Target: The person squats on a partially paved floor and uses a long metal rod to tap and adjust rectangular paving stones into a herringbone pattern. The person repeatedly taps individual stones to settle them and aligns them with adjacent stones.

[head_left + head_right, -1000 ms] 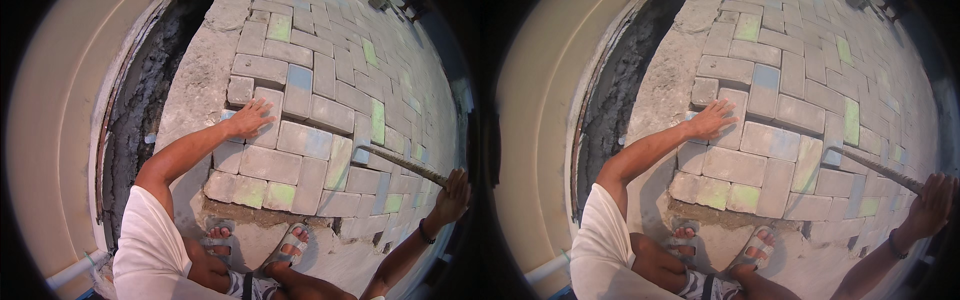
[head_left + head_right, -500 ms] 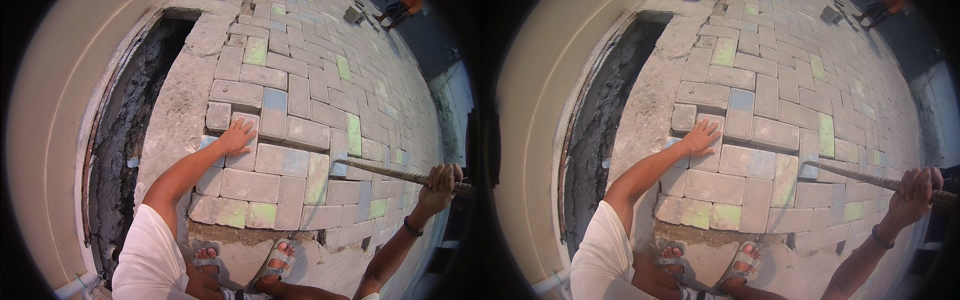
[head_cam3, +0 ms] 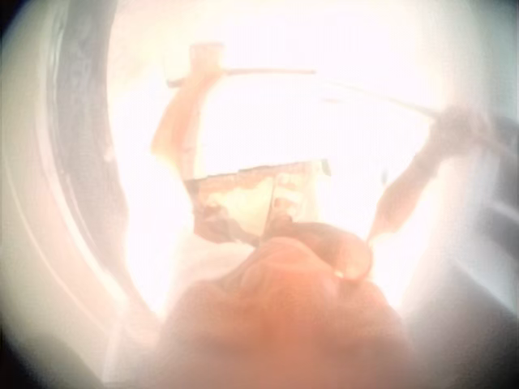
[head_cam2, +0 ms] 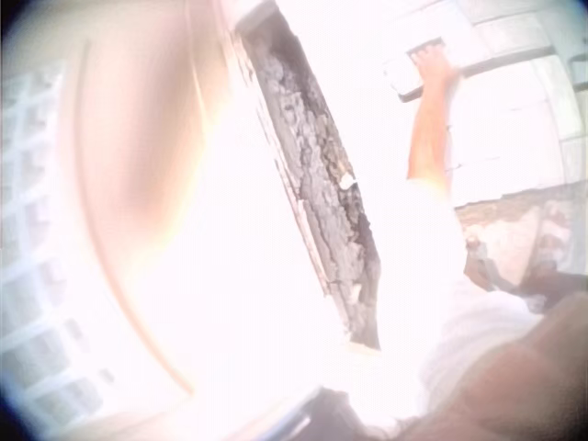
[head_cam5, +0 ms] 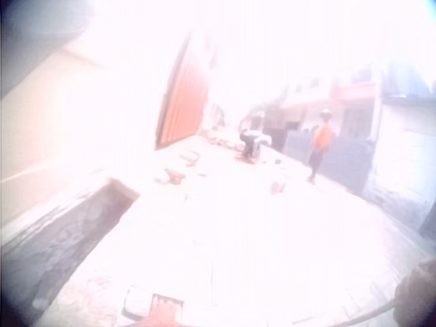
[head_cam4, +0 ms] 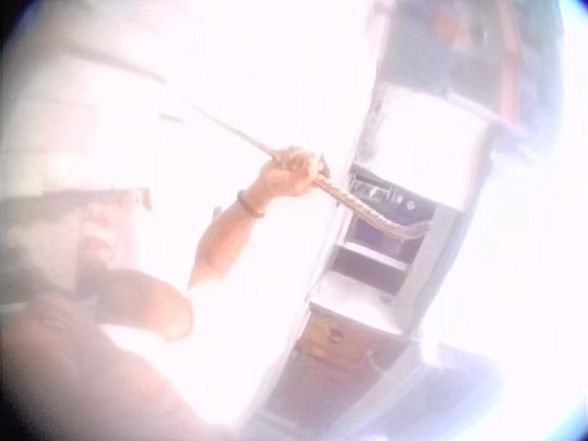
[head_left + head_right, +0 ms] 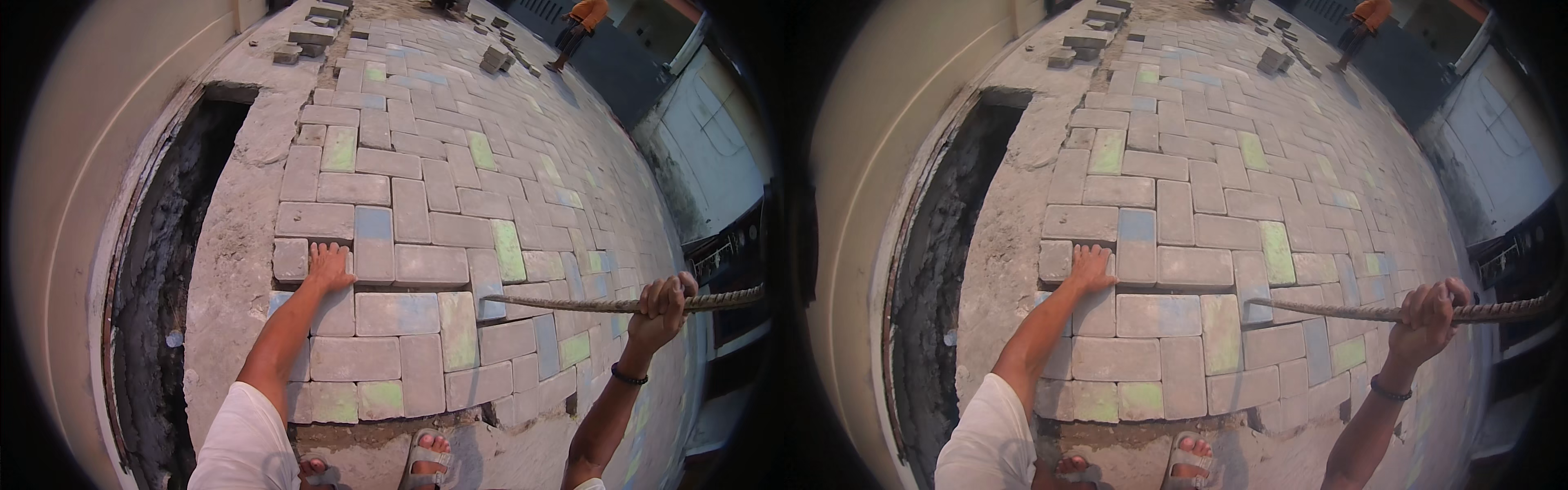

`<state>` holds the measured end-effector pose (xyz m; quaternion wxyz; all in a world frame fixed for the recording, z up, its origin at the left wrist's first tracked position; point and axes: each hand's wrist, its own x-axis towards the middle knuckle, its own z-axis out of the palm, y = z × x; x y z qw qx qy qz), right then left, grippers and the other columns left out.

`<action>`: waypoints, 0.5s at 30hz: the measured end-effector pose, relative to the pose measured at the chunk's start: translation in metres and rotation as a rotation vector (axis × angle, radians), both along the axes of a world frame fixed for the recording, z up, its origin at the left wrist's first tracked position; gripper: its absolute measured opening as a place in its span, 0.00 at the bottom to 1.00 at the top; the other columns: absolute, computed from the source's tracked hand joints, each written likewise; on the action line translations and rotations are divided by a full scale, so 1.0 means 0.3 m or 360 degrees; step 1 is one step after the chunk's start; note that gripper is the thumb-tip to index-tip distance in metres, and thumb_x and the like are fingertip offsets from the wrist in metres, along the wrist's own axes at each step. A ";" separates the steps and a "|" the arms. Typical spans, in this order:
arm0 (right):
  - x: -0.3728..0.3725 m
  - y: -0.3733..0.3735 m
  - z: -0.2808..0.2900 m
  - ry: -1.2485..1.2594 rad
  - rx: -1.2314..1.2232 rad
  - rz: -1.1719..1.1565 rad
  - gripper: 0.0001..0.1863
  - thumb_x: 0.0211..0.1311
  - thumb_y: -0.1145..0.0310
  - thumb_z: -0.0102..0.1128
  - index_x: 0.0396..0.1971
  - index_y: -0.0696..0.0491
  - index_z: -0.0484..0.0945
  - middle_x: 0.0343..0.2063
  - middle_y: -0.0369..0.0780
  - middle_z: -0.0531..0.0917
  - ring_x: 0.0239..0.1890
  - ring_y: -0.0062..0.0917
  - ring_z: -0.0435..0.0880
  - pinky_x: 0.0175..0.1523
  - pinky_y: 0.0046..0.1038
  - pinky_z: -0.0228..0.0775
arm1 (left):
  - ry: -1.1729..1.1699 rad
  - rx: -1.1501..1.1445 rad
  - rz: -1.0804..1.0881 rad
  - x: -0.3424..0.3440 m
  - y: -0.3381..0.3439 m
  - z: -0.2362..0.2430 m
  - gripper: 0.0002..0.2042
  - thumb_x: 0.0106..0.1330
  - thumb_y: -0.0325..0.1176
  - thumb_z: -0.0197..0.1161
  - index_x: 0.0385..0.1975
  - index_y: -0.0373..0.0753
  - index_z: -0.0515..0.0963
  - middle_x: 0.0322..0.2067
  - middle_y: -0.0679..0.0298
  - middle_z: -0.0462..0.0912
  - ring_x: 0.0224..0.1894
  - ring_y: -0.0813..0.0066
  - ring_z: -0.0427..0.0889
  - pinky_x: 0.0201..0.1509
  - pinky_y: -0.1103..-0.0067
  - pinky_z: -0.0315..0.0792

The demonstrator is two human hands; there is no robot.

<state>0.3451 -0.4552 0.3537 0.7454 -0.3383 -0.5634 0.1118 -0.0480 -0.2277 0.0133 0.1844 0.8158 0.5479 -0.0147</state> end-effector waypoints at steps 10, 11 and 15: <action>0.101 -0.130 -0.009 -0.0117 -0.0207 0.0167 0.11 0.64 0.70 0.51 0.45 0.57 0.67 0.18 0.34 0.66 0.19 0.16 0.66 0.22 0.16 0.62 | 0.0091 -0.0027 -0.0068 0.022 0.048 -0.009 0.34 0.44 0.50 0.71 0.48 0.35 0.71 0.47 0.53 0.72 0.54 0.55 0.67 0.57 0.60 0.57; 0.118 -0.143 -0.031 -0.0365 -0.0150 -0.0239 0.10 0.65 0.71 0.49 0.43 0.58 0.67 0.18 0.33 0.62 0.19 0.16 0.63 0.23 0.18 0.60 | 0.0095 -0.0018 -0.0068 0.011 0.048 -0.003 0.34 0.45 0.50 0.71 0.49 0.35 0.71 0.47 0.53 0.72 0.54 0.55 0.66 0.57 0.60 0.57; 0.100 -0.150 0.021 -0.2155 0.0208 -0.1727 0.10 0.65 0.72 0.47 0.42 0.61 0.67 0.19 0.34 0.61 0.21 0.20 0.60 0.30 0.20 0.60 | -0.0004 -0.0131 -0.0053 -0.002 0.006 -0.019 0.35 0.49 0.48 0.69 0.55 0.37 0.66 0.55 0.49 0.66 0.60 0.49 0.60 0.61 0.59 0.54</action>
